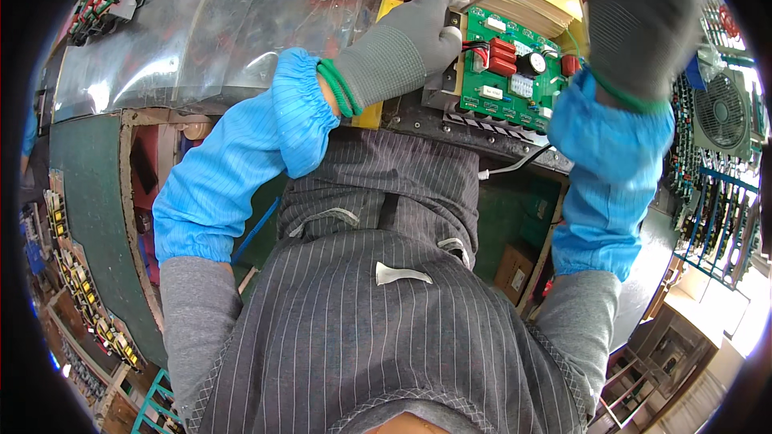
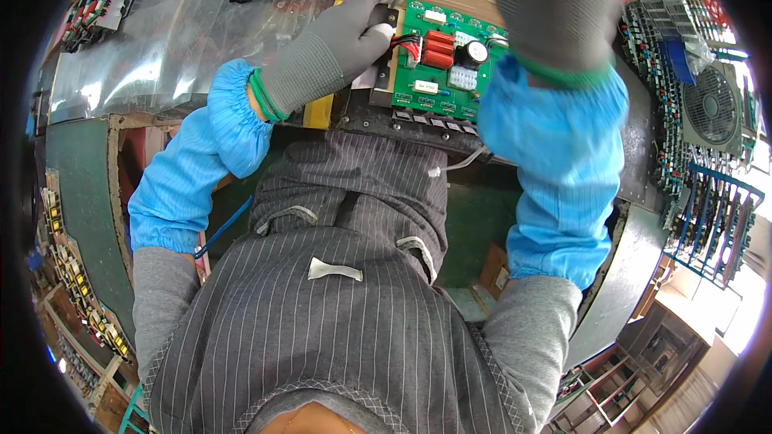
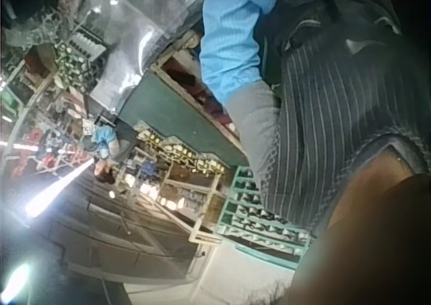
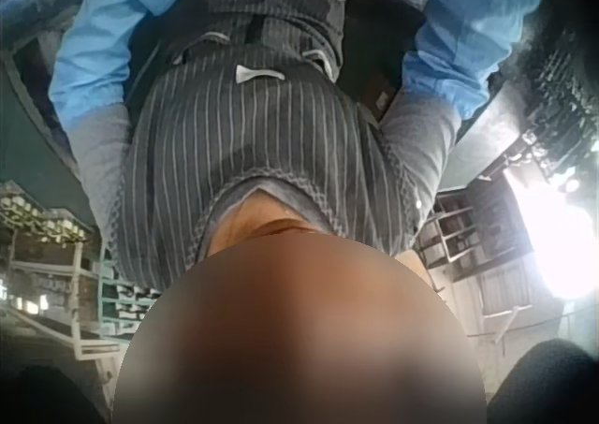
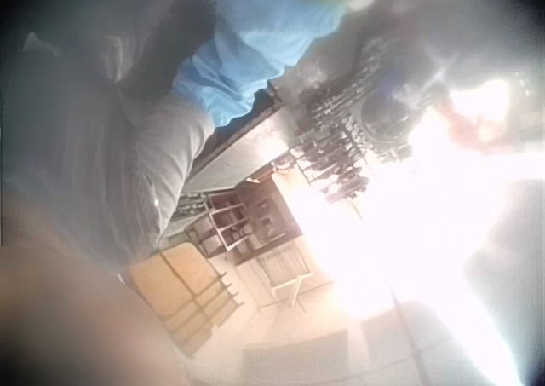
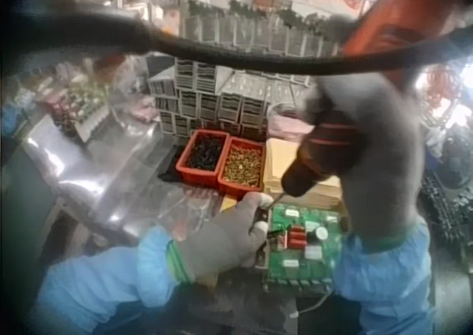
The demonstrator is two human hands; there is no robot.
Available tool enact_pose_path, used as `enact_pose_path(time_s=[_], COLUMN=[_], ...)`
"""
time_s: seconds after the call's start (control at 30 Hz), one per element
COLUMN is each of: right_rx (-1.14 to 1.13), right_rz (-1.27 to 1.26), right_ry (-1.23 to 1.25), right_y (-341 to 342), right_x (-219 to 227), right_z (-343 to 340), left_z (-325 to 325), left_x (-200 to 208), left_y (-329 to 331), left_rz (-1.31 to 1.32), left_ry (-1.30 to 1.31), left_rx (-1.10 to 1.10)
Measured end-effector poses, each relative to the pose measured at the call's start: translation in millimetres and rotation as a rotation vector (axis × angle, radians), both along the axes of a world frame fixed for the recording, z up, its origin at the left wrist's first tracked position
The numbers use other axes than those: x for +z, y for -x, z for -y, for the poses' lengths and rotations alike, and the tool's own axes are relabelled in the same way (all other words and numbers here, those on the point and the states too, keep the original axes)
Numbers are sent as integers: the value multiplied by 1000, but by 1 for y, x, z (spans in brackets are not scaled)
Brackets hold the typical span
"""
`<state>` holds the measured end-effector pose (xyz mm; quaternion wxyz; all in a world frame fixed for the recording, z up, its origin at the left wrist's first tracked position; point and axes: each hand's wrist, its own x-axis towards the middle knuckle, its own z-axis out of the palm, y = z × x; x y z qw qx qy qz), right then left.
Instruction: Assembling electronic components, applying adhesive, and using a power screwdriver on a workbench.
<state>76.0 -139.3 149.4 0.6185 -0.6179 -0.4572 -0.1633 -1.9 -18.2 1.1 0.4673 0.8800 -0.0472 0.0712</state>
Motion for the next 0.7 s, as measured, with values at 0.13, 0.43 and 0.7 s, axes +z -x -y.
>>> enact_pose_path(time_s=[0.13,0.43,0.7], right_rx=[-12,69,55], right_rz=[-79,-273,-285], right_ry=[3,-24,-19], right_y=[29,37,39], right_x=[6,-4,-8], right_z=[63,131,137], left_z=[-11,-20,-11], left_x=[9,9,19], left_y=[18,48,50], left_rz=[-64,275,458], left_ry=[288,113,23], left_rx=[-76,117,52])
